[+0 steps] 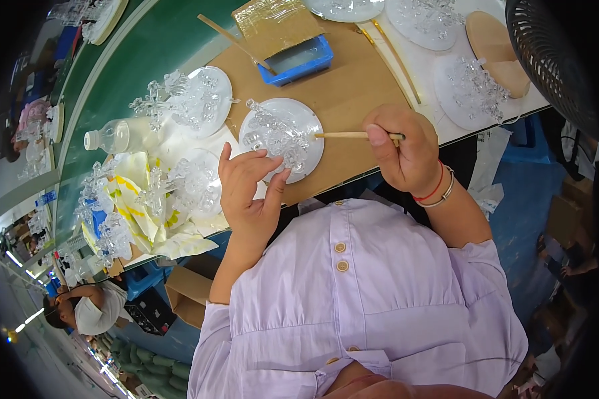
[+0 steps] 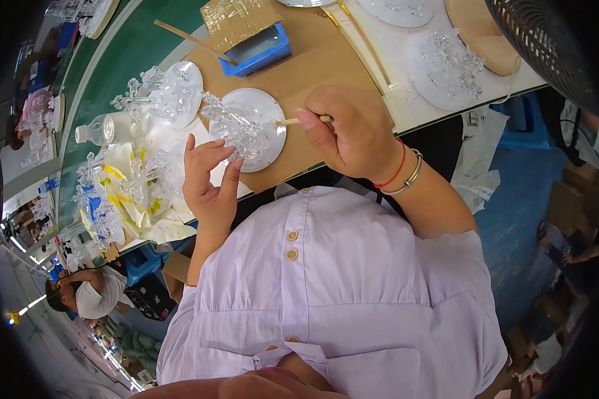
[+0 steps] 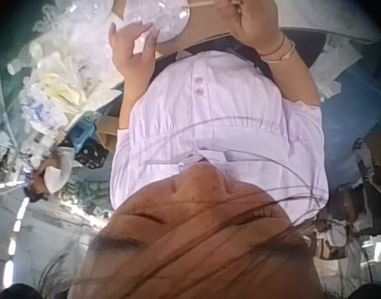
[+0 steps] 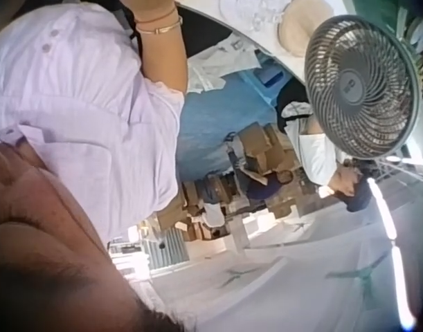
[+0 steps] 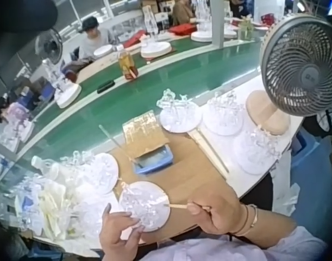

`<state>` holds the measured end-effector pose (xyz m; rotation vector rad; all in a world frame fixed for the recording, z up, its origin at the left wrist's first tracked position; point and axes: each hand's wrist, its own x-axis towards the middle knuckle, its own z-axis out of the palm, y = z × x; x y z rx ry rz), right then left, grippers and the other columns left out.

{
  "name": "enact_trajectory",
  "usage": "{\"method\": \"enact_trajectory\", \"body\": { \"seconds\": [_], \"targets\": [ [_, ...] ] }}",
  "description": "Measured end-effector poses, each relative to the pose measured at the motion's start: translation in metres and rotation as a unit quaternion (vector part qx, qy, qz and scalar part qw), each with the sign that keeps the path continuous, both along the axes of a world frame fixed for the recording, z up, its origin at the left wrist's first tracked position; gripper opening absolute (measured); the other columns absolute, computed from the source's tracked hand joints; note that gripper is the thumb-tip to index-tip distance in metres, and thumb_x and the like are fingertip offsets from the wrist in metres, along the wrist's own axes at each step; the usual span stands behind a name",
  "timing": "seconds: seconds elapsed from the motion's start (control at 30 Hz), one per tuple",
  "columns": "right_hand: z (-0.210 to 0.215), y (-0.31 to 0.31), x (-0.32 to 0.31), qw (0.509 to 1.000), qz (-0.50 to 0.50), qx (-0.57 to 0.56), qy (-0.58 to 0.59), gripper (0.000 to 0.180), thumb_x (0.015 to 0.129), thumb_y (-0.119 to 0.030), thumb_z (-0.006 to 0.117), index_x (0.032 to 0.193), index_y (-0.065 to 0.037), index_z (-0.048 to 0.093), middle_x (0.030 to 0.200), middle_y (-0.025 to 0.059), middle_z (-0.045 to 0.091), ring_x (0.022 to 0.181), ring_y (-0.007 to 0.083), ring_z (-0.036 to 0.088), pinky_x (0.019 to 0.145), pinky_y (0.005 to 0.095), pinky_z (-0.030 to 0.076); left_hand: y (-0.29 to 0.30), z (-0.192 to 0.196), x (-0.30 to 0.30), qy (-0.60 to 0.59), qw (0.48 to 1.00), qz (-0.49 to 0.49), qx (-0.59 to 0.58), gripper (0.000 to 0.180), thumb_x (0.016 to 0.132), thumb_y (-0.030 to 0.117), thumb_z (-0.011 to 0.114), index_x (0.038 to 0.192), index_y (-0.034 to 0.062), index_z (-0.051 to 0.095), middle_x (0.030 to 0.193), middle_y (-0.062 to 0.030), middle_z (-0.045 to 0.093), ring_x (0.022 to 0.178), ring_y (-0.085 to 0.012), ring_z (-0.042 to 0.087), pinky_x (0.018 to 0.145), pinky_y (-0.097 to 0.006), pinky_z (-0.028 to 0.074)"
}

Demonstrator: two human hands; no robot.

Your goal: Applying adhesive to small crystal or glass pieces to assemble decorative fixtures.

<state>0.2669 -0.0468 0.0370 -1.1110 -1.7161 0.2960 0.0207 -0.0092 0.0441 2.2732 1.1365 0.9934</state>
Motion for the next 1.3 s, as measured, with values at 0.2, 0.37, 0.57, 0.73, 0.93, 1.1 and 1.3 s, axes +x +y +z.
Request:
{"method": "enact_trajectory", "body": {
  "seconds": [0.2,0.37,0.57,0.73,0.93,1.1,1.3],
  "targets": [
    [-0.011,0.012,0.001,0.999,-0.011,0.037,-0.015,0.008,0.091,0.001,0.053,0.098,0.001,0.049,0.083,0.0137,0.06,0.063,0.0239,0.058,0.058,0.0305,0.047,0.0,0.001,0.004,0.002,1.0,-0.004,-0.001,0.02,0.071,0.001,0.077,0.088,0.0082,0.068,0.085,-0.0029,0.066,0.093,-0.0216,0.063,0.107,-0.05,0.031],
    [-0.006,0.003,0.002,1.0,0.0,0.016,0.007,0.008,0.091,0.0,0.054,0.098,0.0,0.049,0.083,0.0134,0.06,0.064,0.0237,0.058,0.058,0.0303,0.047,-0.002,0.003,0.003,0.005,1.0,0.001,0.0,0.02,0.071,0.001,0.076,0.088,0.0084,0.068,0.085,-0.0028,0.067,0.093,-0.0216,0.063,0.107,-0.05,0.031],
    [-0.008,0.012,0.001,0.999,-0.004,0.031,-0.006,0.009,0.091,0.001,0.054,0.097,0.001,0.049,0.08,0.0134,0.06,0.063,0.0243,0.058,0.058,0.0308,0.047,0.0,0.0,0.003,0.002,1.0,-0.001,-0.003,0.02,0.071,0.002,0.077,0.088,0.0088,0.068,0.085,-0.0027,0.067,0.093,-0.0216,0.063,0.107,-0.049,0.031],
    [-0.005,0.006,-0.002,1.0,0.012,0.025,0.007,0.008,0.09,0.001,0.055,0.096,0.001,0.049,0.077,0.0128,0.059,0.064,0.0249,0.058,0.057,0.0318,0.046,-0.001,0.0,0.002,-0.001,1.0,0.0,-0.005,0.02,0.071,0.002,0.077,0.088,0.0091,0.068,0.085,-0.0027,0.067,0.093,-0.0215,0.063,0.108,-0.049,0.031],
    [-0.004,0.012,-0.01,0.998,0.037,0.046,0.007,0.007,0.089,0.001,0.055,0.094,0.0,0.05,0.076,0.0131,0.059,0.06,0.0264,0.057,0.056,0.0331,0.046,-0.001,-0.001,0.005,0.001,1.0,-0.001,-0.007,0.019,0.071,0.003,0.077,0.087,0.0091,0.068,0.086,-0.0032,0.066,0.093,-0.0216,0.063,0.108,-0.05,0.03],
    [-0.004,0.01,-0.003,0.999,0.005,0.043,0.002,0.008,0.089,0.001,0.055,0.095,0.0,0.05,0.076,0.0127,0.059,0.061,0.0268,0.058,0.056,0.0331,0.046,-0.001,-0.001,0.004,0.0,1.0,0.0,-0.007,0.019,0.071,0.003,0.077,0.087,0.009,0.068,0.086,-0.0035,0.066,0.093,-0.0218,0.063,0.108,-0.05,0.03],
    [-0.004,0.014,0.003,0.999,0.007,0.044,-0.021,0.009,0.089,0.002,0.056,0.095,0.0,0.05,0.075,0.0128,0.058,0.062,0.0274,0.058,0.057,0.033,0.046,-0.001,-0.001,0.006,-0.006,1.0,-0.001,-0.011,0.019,0.07,0.003,0.077,0.086,0.009,0.068,0.085,-0.0032,0.066,0.092,-0.0221,0.063,0.108,-0.051,0.03]
  ]
}}
